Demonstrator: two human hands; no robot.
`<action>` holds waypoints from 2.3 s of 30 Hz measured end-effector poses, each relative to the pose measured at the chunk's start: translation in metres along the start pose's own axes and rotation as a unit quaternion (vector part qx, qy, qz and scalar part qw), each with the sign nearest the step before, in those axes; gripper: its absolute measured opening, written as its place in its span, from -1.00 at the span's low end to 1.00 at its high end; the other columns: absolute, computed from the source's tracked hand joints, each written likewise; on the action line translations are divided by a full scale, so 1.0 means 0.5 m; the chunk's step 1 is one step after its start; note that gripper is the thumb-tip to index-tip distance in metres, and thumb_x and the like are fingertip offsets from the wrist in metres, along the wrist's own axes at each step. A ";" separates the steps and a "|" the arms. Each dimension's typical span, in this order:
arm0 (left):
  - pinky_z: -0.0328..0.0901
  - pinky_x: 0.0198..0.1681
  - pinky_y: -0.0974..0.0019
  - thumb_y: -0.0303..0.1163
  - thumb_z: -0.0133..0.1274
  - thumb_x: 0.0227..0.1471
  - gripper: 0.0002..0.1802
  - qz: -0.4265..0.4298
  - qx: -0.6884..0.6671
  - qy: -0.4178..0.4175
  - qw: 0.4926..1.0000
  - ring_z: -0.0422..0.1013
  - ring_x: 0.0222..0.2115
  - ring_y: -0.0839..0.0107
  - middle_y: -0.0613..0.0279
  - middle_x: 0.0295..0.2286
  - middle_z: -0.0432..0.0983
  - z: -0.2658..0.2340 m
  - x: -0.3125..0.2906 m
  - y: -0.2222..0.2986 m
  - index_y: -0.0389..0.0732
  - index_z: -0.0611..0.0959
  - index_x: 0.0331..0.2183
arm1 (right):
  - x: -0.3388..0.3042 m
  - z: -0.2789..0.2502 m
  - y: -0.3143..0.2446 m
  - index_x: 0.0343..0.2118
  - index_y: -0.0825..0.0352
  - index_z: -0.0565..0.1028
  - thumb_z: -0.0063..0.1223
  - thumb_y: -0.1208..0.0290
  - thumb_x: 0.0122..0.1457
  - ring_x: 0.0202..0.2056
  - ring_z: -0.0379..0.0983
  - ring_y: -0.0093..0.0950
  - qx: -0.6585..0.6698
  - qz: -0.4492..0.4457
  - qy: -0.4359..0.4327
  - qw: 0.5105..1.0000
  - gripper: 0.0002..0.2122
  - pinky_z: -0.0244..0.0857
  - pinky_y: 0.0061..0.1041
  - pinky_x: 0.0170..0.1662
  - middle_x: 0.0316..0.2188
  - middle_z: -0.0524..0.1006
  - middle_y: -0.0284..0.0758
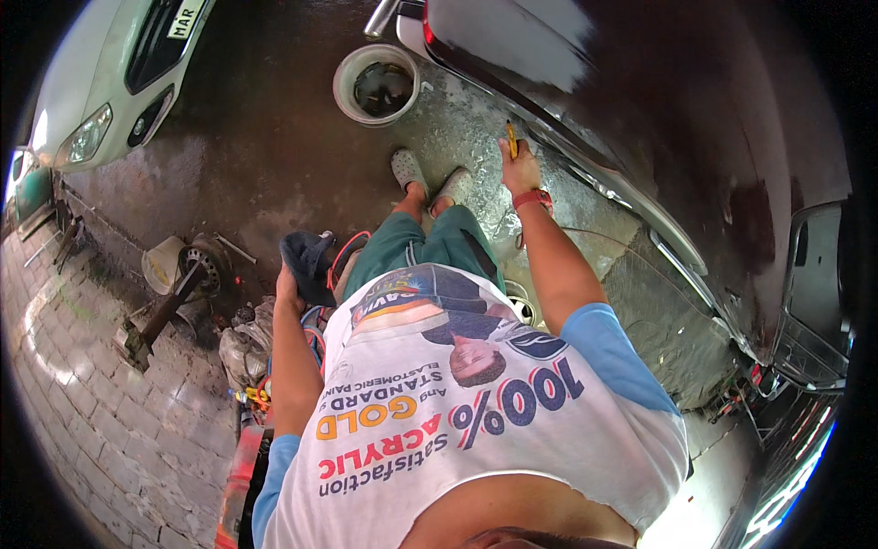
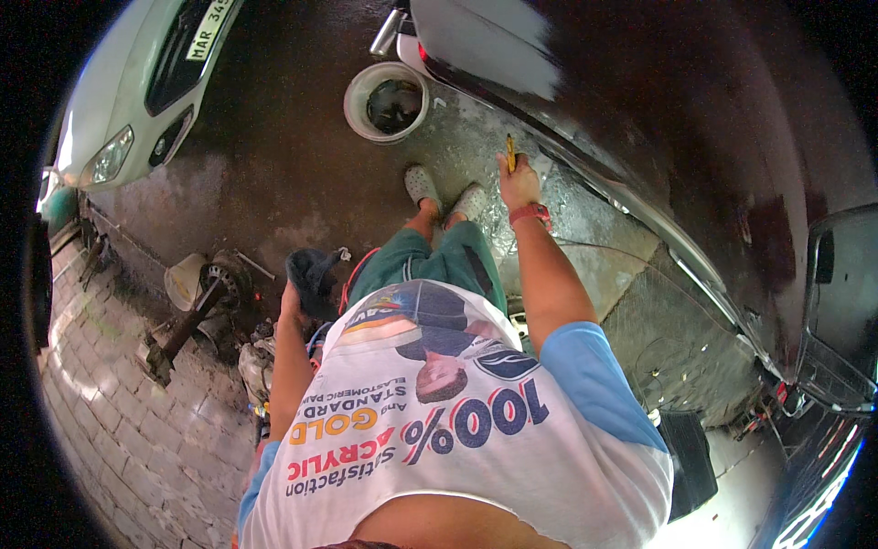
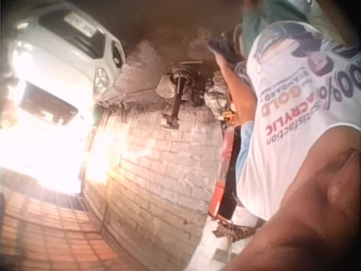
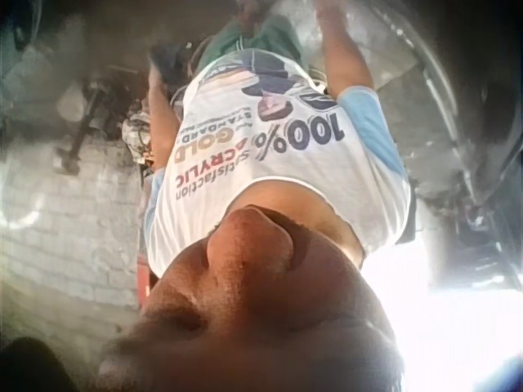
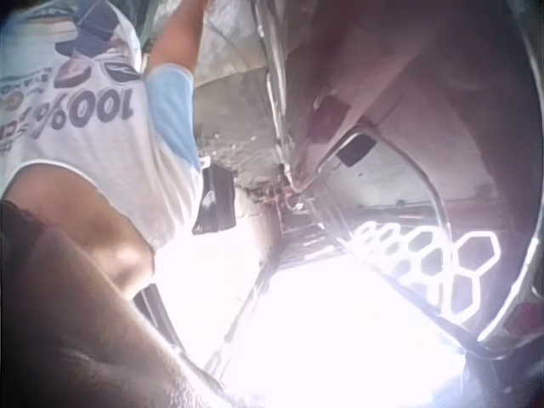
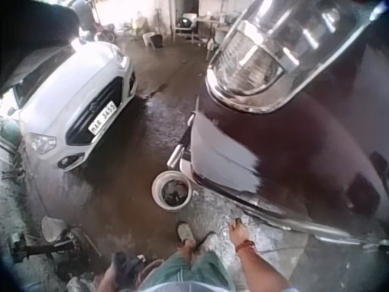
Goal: The person cleans the rear of a maroon SUV using a yellow spray nozzle and a dark cloth. They spray the bumper and tailgate, then wipe the surfaces repeatedly, moving around the rear of the vehicle.
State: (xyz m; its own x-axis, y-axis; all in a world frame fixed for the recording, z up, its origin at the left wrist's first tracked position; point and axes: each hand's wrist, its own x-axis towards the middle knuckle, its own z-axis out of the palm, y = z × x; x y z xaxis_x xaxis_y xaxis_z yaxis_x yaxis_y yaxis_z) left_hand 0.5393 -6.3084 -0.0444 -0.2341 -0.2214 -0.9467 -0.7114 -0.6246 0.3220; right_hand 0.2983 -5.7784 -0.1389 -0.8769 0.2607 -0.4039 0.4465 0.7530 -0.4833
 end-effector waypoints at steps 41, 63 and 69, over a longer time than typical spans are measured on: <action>0.51 0.10 -0.01 0.36 -0.18 0.42 -0.12 -0.062 0.124 0.061 0.989 0.62 0.01 0.08 -0.02 0.08 0.64 -0.120 0.167 0.211 -0.25 0.62 0.25 | 0.012 0.113 -0.284 -0.15 0.36 0.50 0.03 -0.18 0.43 -0.64 0.62 -0.20 0.049 -0.005 0.127 0.991 -0.46 0.48 -0.17 -0.52 -0.58 0.59 -0.11; 0.58 -0.11 -0.02 0.31 -0.30 0.48 -0.21 0.002 0.100 -0.102 0.990 0.66 -0.14 0.08 0.06 0.01 0.67 -0.042 0.297 0.628 -0.15 0.57 0.24 | -0.020 0.083 -0.785 -0.15 0.42 0.47 0.09 0.02 0.46 -0.52 0.61 0.07 0.282 0.079 0.218 0.931 -0.57 0.43 0.02 -0.40 -0.41 0.62 0.11; 0.38 0.26 -0.12 0.42 -0.27 0.40 -0.11 -0.003 0.068 -0.189 0.980 0.51 0.14 0.03 0.04 0.19 0.56 0.203 0.215 0.639 -0.14 0.57 0.27 | -0.130 0.040 -0.652 -0.13 0.41 0.44 0.09 0.00 0.47 -0.66 0.56 -0.33 0.325 0.119 0.193 0.918 -0.56 0.44 -0.32 -0.59 -0.50 0.58 -0.14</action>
State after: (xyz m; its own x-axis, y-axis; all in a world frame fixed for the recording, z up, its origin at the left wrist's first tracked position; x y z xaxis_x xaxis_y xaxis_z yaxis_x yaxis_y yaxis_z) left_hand 0.2196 -6.4559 -0.0446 -0.4395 0.0903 -0.8937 -0.7889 -0.5146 0.3360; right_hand 0.2133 -6.0530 0.0294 -0.6830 0.6599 -0.3131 0.5348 0.1598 -0.8298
